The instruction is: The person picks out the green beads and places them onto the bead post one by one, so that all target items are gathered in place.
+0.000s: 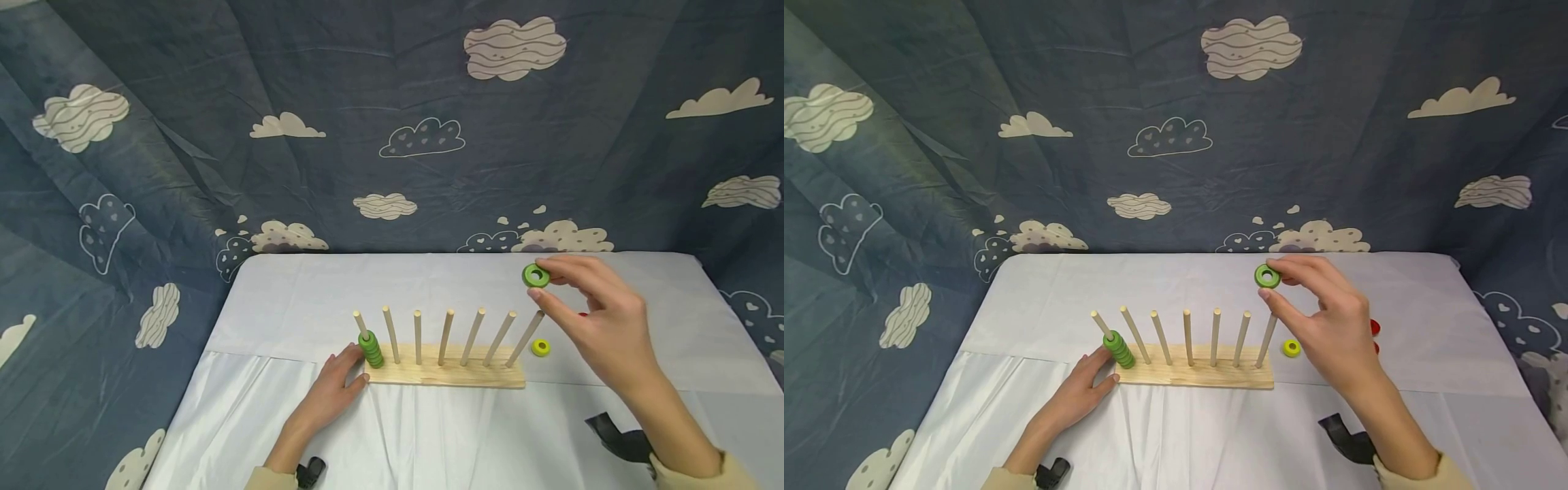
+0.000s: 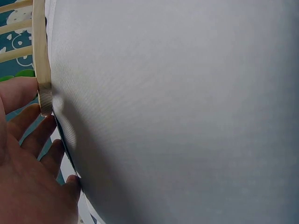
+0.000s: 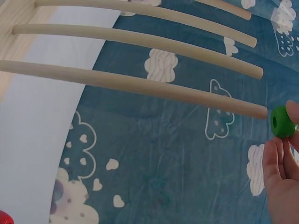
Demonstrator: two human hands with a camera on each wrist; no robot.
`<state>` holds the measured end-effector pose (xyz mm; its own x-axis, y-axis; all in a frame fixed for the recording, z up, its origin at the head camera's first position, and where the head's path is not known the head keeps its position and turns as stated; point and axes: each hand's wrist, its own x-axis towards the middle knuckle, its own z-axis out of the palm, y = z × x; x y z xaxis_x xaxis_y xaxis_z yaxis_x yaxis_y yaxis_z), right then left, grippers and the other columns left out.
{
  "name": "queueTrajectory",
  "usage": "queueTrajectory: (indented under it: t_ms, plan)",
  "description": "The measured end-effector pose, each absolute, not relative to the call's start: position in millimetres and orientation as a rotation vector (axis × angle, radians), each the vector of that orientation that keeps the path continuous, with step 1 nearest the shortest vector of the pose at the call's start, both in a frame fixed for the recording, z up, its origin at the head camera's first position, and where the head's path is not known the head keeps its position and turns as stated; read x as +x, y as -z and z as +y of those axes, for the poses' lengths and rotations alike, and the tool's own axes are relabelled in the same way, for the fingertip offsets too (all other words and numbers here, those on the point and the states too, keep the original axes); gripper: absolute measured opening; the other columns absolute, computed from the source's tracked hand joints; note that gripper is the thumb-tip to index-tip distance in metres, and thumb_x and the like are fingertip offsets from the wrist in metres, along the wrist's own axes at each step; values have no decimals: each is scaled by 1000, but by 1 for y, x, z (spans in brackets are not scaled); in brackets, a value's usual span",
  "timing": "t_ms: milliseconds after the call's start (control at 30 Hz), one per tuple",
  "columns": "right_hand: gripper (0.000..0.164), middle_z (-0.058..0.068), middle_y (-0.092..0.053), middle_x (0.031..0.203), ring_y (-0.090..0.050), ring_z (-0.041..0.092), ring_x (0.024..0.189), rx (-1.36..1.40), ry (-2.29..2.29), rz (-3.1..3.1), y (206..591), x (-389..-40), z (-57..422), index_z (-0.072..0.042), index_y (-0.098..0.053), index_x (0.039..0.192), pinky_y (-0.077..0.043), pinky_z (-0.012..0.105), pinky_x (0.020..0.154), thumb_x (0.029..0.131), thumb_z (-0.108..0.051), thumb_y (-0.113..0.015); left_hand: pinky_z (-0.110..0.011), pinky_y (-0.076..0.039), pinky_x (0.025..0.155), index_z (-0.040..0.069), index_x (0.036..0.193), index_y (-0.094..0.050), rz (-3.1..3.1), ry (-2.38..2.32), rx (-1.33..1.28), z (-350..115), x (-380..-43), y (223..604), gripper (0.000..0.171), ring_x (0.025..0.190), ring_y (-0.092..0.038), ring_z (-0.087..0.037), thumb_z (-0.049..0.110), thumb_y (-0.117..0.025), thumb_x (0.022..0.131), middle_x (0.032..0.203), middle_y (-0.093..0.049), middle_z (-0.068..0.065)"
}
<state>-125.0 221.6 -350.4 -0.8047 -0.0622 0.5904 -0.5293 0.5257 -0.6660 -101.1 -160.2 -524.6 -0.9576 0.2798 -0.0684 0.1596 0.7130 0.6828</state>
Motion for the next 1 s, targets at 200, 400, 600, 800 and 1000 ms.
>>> queueTrajectory:
  t_ms: [200,400,600,800,1000]
  plan:
    - [56,2,-63,117,-58,12,100,536,-1260,-2281,345,-128,216,-6,-69,121,-48,17,93,71,15,-80,-56,-13,117,6,145,-46,2751,-1076,351,-160,-101,525,50,145,-27,-27,22,-59,99,149,-45,-10]
    - [57,3,-63,116,-59,12,100,609,-1274,-2271,342,-130,208,-5,-69,121,-48,17,93,69,17,-81,-55,-13,117,6,145,-46,2751,-1076,353,-159,-102,525,51,145,-27,-27,21,-59,99,149,-45,-10]
    - [56,4,-65,114,-58,11,100,682,-1269,-2258,338,-134,200,-2,-69,117,-47,17,94,66,19,-81,-56,-14,117,4,145,-46,2759,-1070,358,-160,-101,526,50,144,-28,-28,21,-59,99,149,-45,-11]
    - [54,5,-67,112,-58,10,99,736,-1198,-2266,332,-135,191,-2,-69,115,-47,14,91,66,16,-83,-56,-14,117,4,145,-46,2759,-1067,361,-160,-101,526,51,144,-28,-27,20,-59,99,149,-45,-11]
    - [53,0,-66,113,-60,9,100,804,-1186,-2289,331,-138,185,-7,-69,117,-47,13,90,69,8,-85,-57,-14,117,4,146,-45,2756,-1067,362,-160,-101,525,51,145,-28,-27,21,-59,99,149,-45,-11]
